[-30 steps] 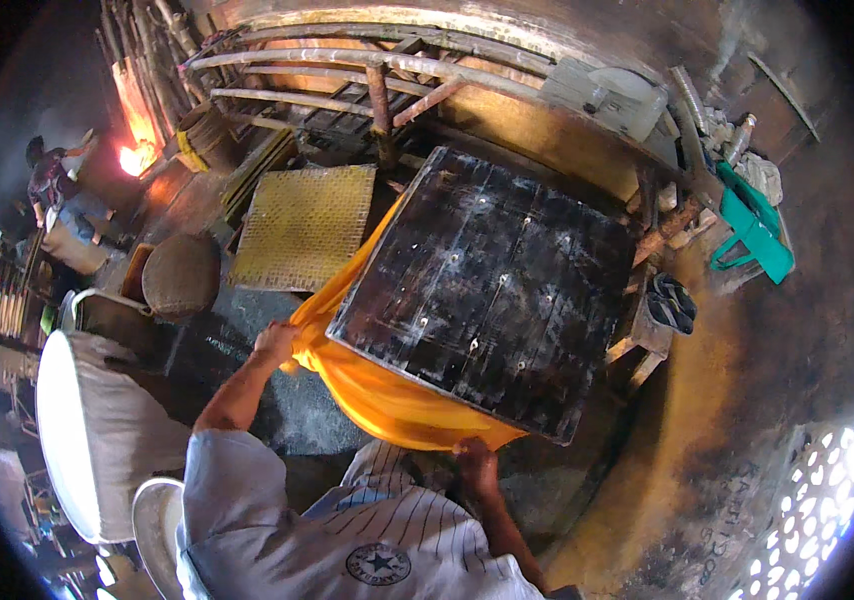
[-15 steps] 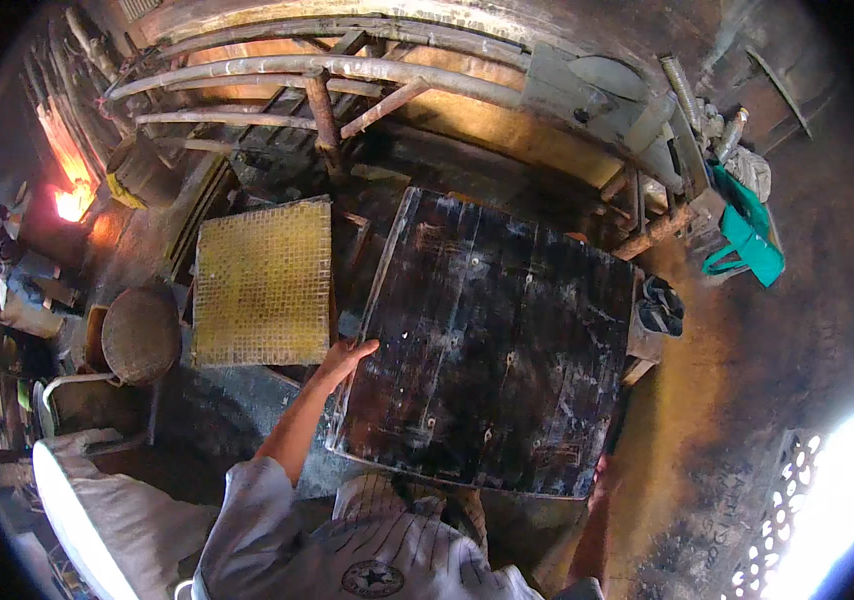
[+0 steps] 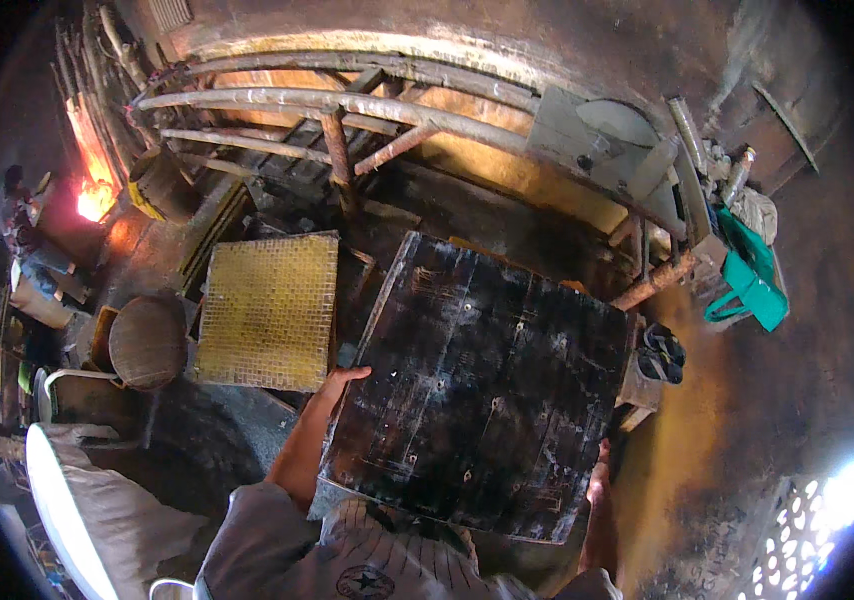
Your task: The person scoops a white slurry from a large pot into a rectangular frame with a mesh screen, then flips the frame to drain and peel off a formed sheet. They repeat this process, stacking the sheets and handling cloths and frames.
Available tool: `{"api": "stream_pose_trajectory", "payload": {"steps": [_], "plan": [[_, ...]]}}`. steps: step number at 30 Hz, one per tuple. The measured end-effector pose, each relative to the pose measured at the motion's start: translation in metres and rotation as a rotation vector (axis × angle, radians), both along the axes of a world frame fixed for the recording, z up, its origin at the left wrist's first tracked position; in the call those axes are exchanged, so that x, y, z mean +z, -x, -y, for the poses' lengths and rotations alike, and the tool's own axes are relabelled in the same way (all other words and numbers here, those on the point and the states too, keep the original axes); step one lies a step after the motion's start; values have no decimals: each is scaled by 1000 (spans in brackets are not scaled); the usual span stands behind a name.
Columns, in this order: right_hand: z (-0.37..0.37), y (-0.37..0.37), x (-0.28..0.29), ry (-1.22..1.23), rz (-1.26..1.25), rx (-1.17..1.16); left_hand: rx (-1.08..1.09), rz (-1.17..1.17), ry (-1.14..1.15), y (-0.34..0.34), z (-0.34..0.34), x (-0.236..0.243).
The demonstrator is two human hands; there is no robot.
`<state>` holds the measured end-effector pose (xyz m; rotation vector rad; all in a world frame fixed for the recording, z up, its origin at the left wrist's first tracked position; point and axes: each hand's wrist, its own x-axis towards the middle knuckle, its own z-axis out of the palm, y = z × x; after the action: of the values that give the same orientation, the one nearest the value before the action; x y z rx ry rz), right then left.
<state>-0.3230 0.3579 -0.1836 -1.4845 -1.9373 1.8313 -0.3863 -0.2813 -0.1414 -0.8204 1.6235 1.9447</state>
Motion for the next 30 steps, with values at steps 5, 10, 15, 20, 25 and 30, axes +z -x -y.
{"api": "stream_pose_trajectory", "payload": {"steps": [5,10,15,20,25,30], "plan": [[-5,1,-2,17,-23,21,12,-14,-2,-4,-1,10],[-3,8,8,13,-89,30,48,-152,14,-5,5,34],[14,8,44,-23,-189,26,23,-182,36,-2,-14,102],[73,0,121,-90,-316,47,16,-25,-98,-2,21,113],[175,-7,245,-169,-500,102,66,-209,-279,-15,64,124],[331,-3,366,-196,-736,240,-79,-225,-497,-18,131,81]]}}
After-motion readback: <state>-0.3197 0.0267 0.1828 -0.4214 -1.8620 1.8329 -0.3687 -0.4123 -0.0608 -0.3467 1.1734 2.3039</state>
